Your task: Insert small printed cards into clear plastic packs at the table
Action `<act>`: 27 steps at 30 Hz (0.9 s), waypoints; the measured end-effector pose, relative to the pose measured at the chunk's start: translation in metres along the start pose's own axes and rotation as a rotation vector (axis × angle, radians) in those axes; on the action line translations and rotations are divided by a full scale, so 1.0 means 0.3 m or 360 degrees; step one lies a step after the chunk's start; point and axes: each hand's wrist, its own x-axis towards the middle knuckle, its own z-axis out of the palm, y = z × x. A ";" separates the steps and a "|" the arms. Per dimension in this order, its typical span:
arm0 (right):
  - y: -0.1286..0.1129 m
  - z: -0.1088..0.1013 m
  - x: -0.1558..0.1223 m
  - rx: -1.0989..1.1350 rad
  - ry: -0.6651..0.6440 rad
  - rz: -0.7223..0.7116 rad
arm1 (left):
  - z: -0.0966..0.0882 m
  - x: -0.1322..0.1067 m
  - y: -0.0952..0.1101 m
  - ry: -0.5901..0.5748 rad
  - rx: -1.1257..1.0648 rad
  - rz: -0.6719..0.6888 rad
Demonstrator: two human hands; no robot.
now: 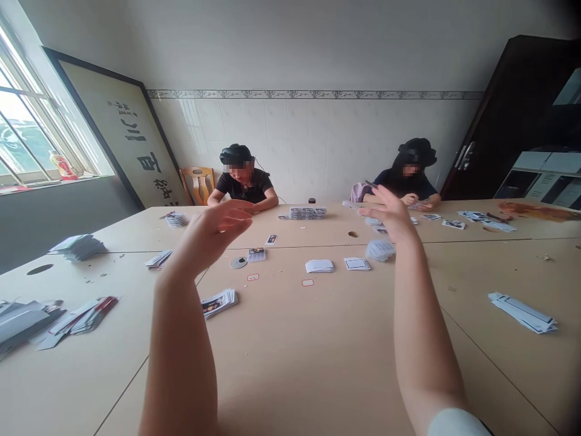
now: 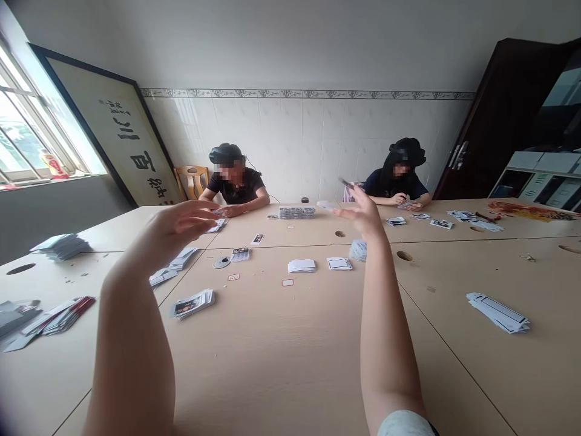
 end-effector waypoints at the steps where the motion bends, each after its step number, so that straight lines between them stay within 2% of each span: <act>1: -0.054 0.016 -0.019 0.0192 -0.0197 -0.0101 | 0.022 0.008 -0.001 -0.0023 -0.0021 -0.0010; 3: -0.159 0.055 -0.064 0.0304 -0.0614 -0.0209 | 0.078 0.026 0.005 -0.0075 -0.0148 -0.0094; 5: -0.242 0.106 -0.112 0.0236 -0.0830 -0.0251 | 0.140 0.040 0.020 -0.0198 -0.0313 -0.0282; 8: -0.305 0.191 -0.166 0.0014 -0.0887 -0.0302 | 0.215 0.052 0.041 -0.0403 -0.0346 -0.0394; 13: -0.289 0.289 -0.191 -0.0156 -0.0973 -0.0317 | 0.262 0.072 0.022 -0.0484 0.0026 -0.0397; 16: -0.277 0.298 -0.186 -0.0175 -0.0930 -0.0313 | 0.275 0.095 -0.035 -0.0623 0.0179 -0.0440; 18: -0.281 0.290 -0.181 -0.0102 -0.0823 -0.0324 | 0.289 0.112 -0.089 -0.0771 0.0359 -0.0486; 23: -0.300 0.254 -0.167 0.0085 -0.0564 -0.0340 | 0.353 0.135 -0.220 -0.1287 0.0716 -0.0597; 27: -0.308 0.237 -0.168 0.0042 -0.0436 -0.0330 | 0.425 0.132 -0.257 -0.1499 0.0759 -0.0563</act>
